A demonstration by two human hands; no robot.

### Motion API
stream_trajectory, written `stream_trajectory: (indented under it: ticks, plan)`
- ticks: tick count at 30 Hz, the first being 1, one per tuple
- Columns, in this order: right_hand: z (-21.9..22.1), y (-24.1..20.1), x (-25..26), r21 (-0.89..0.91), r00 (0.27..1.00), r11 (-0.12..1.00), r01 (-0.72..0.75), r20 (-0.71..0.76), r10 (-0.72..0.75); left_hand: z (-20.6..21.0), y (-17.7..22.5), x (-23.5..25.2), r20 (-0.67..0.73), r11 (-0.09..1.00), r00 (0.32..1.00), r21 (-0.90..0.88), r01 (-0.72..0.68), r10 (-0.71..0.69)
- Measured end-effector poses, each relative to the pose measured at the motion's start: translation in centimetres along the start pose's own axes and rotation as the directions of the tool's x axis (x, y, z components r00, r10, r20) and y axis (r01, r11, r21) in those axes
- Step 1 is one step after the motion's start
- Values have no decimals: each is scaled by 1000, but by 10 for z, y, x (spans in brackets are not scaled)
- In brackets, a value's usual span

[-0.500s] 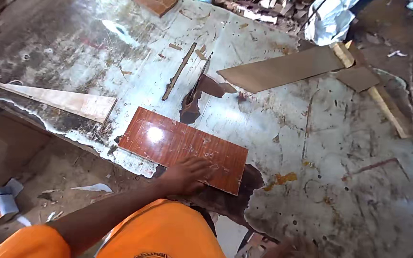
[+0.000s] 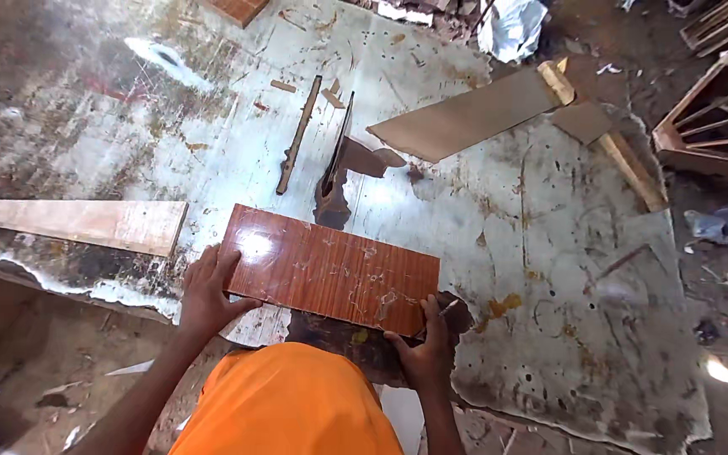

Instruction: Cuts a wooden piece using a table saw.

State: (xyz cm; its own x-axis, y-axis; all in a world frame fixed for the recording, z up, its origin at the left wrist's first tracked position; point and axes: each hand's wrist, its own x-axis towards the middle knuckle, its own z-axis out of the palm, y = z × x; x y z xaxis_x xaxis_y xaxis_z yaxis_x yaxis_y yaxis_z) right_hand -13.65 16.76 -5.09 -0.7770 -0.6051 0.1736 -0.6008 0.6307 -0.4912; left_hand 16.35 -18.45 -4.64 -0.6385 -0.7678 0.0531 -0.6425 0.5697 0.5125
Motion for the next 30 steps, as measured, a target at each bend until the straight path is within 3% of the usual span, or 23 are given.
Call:
stream_trajectory:
  ticks: [11,30]
  plan:
    - [39,-21,87,-28,998,998,50,-41,-51,-1,-5,108,10,999,999,15,-52,52]
    - [43,-34,107,-47,989,992,116,-85,-119,3,-15,132,-27,997,998,-51,-55,54]
